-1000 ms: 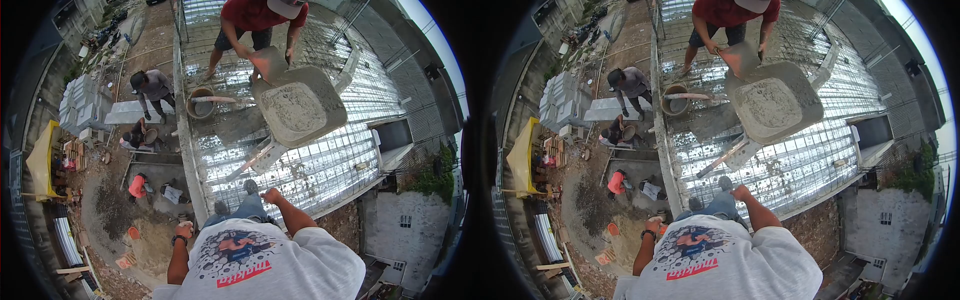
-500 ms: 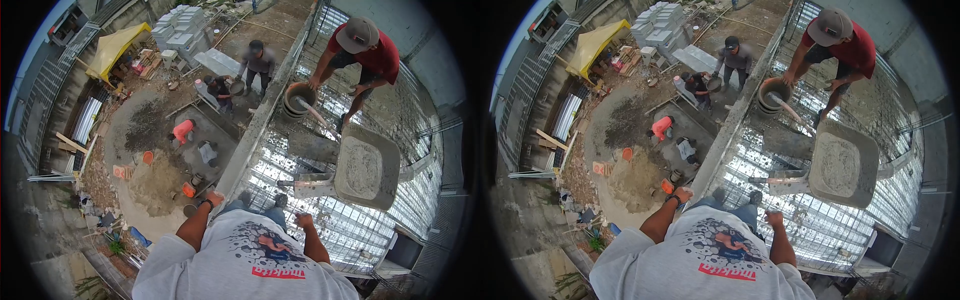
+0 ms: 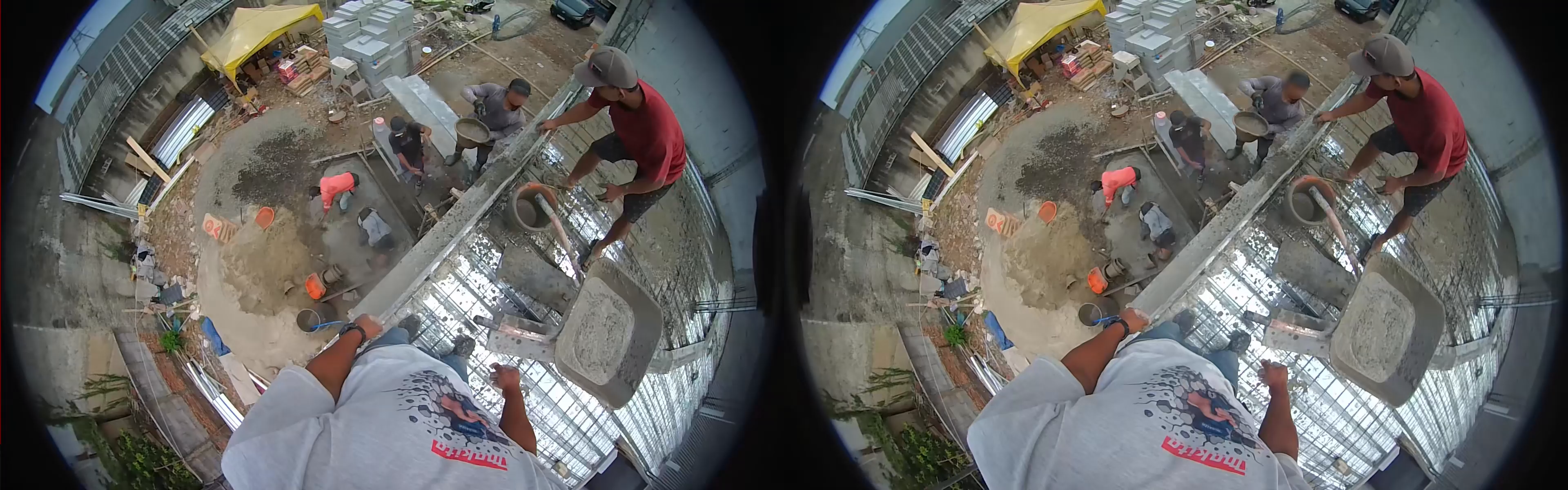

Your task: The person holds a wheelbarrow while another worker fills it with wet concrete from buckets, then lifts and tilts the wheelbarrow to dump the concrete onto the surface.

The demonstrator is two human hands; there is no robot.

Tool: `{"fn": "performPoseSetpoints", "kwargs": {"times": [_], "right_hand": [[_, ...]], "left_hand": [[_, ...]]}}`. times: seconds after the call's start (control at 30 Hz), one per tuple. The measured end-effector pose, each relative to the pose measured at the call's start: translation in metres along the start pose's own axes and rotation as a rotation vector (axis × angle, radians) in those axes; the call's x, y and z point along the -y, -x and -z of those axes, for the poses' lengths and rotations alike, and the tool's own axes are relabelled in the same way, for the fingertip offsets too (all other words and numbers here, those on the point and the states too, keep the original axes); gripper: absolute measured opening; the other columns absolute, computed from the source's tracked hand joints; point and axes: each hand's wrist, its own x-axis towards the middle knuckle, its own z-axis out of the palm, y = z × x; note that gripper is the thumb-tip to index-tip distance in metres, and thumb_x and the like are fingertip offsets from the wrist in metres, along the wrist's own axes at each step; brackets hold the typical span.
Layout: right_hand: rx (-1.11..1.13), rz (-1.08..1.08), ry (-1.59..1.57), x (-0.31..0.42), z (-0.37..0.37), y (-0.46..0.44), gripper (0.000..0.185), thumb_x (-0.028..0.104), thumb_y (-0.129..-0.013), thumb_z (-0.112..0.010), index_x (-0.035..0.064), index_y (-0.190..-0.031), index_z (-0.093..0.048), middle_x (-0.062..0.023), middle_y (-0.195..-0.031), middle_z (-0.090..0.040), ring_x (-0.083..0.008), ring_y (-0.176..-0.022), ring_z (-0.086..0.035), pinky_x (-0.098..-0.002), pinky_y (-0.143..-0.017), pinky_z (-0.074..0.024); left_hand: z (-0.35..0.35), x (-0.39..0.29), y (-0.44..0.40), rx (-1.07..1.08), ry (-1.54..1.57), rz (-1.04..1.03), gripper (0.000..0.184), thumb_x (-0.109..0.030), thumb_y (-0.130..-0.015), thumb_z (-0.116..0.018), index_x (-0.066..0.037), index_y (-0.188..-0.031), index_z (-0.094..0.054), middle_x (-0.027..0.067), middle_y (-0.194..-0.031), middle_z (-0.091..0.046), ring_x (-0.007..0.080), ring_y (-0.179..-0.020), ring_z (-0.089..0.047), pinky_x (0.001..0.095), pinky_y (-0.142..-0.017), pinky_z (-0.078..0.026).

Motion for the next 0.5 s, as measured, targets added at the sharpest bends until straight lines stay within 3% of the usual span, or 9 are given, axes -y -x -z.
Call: {"fn": "performPoseSetpoints", "kwargs": {"times": [0.3,0.5], "right_hand": [[-0.016,-0.031,-0.073,0.004,-0.011,0.018,0.03,0.023,-0.083,-0.068,-0.0059,-0.082,-0.063,-0.0137,-0.07,-0.065,-0.0209,-0.056,-0.062,-0.0338,-0.048,-0.0483],[-0.008,-0.077,-0.131,-0.015,-0.016,0.014,0.023,0.022,-0.083,-0.068,-0.0003,-0.082,-0.062,-0.0112,-0.067,-0.062,-0.0203,-0.054,-0.06,-0.0323,-0.045,-0.0454]], "left_hand": [[0.012,-0.008,-0.017,0.015,0.058,-0.062,0.034,-0.037,-0.074,-0.063,-0.015,-0.1,-0.071,0.0146,-0.108,-0.065,0.0311,-0.102,-0.061,0.0363,-0.09,-0.047],[0.023,-0.026,-0.007,-0.016,-0.049,-0.115,0.03,-0.032,-0.074,-0.063,-0.016,-0.098,-0.072,0.0144,-0.106,-0.066,0.0296,-0.1,-0.062,0.0355,-0.089,-0.047]]}}
